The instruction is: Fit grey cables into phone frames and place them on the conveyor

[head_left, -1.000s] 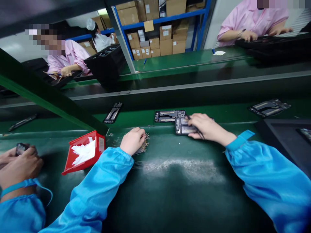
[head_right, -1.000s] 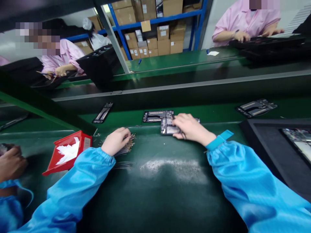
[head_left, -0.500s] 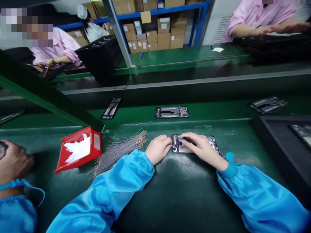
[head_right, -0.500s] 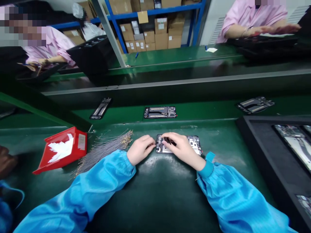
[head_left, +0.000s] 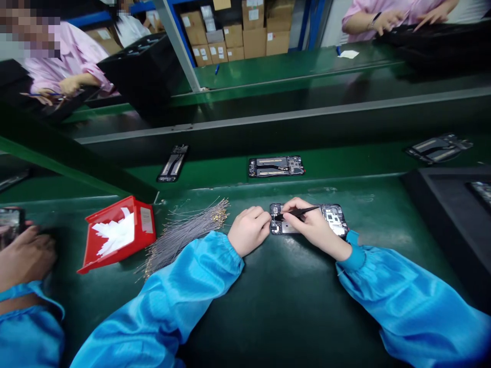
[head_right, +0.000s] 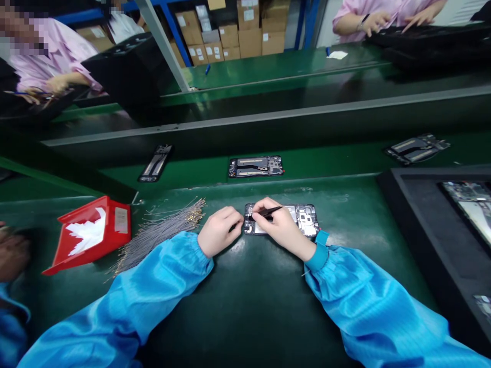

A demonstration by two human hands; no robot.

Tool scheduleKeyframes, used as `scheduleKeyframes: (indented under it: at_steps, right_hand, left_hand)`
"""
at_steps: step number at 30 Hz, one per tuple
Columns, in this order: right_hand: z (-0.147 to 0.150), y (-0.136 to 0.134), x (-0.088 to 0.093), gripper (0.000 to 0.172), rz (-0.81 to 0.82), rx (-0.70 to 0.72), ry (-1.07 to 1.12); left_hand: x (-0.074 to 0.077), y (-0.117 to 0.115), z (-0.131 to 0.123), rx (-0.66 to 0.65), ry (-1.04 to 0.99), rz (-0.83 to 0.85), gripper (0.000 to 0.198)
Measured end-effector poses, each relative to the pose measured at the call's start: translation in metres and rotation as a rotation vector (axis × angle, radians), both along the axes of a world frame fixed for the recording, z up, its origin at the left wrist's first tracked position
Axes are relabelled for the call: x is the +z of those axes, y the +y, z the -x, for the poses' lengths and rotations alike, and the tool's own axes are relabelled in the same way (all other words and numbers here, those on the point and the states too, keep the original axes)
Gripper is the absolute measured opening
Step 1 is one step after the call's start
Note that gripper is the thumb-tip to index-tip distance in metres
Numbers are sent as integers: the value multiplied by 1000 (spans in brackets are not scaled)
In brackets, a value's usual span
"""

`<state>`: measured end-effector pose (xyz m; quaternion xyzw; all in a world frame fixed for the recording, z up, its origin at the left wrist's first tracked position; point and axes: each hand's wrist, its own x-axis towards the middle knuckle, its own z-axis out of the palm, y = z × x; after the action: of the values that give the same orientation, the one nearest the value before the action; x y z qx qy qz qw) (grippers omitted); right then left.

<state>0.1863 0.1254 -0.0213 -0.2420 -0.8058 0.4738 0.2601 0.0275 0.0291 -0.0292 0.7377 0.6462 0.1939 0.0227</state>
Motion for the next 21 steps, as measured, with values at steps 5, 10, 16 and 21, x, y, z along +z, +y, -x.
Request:
scheduleKeyframes:
  at_steps: [5,10,16,21]
  right_hand:
    - [-1,0,-1,6,54,-15,-14]
    - [0,0,-1,7,73,-25,-12]
    - [0,0,-1,6,76,-19,-15]
    - [0,-1,-1,7,88,-24,2]
  left_hand:
    - [1,-1,0,0,27,1,17]
    - [0,-1,0,-5,39,-7,18]
    - [-2,-1,0,7,44,-13,18]
    - [-1,-1,-1,17,55,-1,16]
